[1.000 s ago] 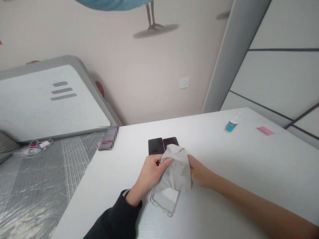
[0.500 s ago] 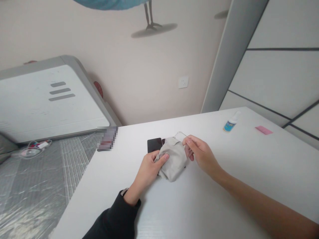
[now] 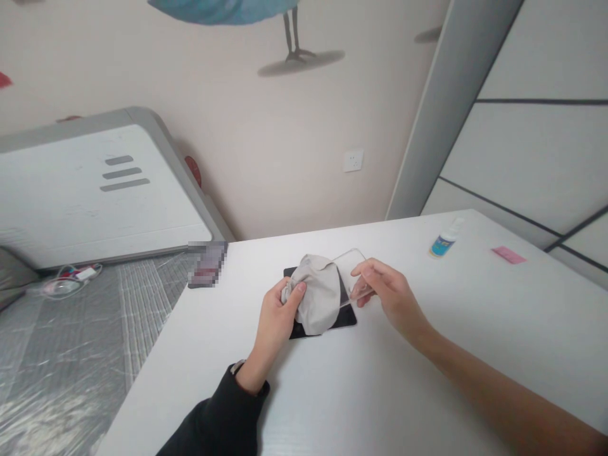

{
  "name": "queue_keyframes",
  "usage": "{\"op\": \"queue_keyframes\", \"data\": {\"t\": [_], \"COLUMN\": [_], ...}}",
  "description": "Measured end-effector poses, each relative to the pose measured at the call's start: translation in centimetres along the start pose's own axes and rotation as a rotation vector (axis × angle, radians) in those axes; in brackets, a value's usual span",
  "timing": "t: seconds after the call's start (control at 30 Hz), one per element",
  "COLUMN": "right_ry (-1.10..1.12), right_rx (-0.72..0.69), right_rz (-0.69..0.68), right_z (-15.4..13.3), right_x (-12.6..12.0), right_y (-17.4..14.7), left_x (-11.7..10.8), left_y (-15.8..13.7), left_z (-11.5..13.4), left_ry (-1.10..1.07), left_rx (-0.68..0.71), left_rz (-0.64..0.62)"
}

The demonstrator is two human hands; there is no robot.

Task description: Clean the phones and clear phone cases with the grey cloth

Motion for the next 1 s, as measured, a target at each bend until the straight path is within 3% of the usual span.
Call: {"op": "queue_keyframes", "data": {"t": [0.1, 0.17, 0.33, 0.53, 0.73, 0.87, 1.0], "right_ry": [0.033, 0.013, -0.080, -0.056, -0.021, -0.018, 0.040], "right_rx": [0.128, 0.145, 0.030, -0.063, -0.102, -0.129, -0.114], "right_rz": [-0.188, -0.236, -0.108, 0.005, 0.181, 0.158, 0.040], "right_z": [0.7, 0.9, 0.3, -0.7, -0.8, -0.7, -0.4], "right_x": [0.6, 0.7, 0.2, -0.1, -0.9, -0.6, 0.2], "right_y": [0.1, 0.2, 0.5, -0.1, -0.4, -0.7, -0.8], "left_x": [-0.4, -0.2, 0.8, 0.9, 1.3, 1.4, 1.1], "left_y": [0.1, 0.2, 0.1, 0.0, 0.1, 0.1, 0.2], "left_z": [0.1, -0.1, -0.5, -0.1, -1.0, -1.4, -1.0], "left_ry": [-0.005, -0.002, 0.030, 0.061, 0.007, 0.006, -0.024], "left_rx": [0.016, 0.012, -0.006, 0.046, -0.023, -0.033, -0.027], "left_rz": [0.039, -0.005, -0.156, -0.128, -0.180, -0.205, -0.159]}}
Point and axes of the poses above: each hand's wrist, its own y-axis towards the middle knuckle, its own x-axis out of the palm, z = x × y, the point moved 5 cm from there along y, towards the middle knuckle, and after that the axes turned 3 degrees about -y, right-handed, at the moved point
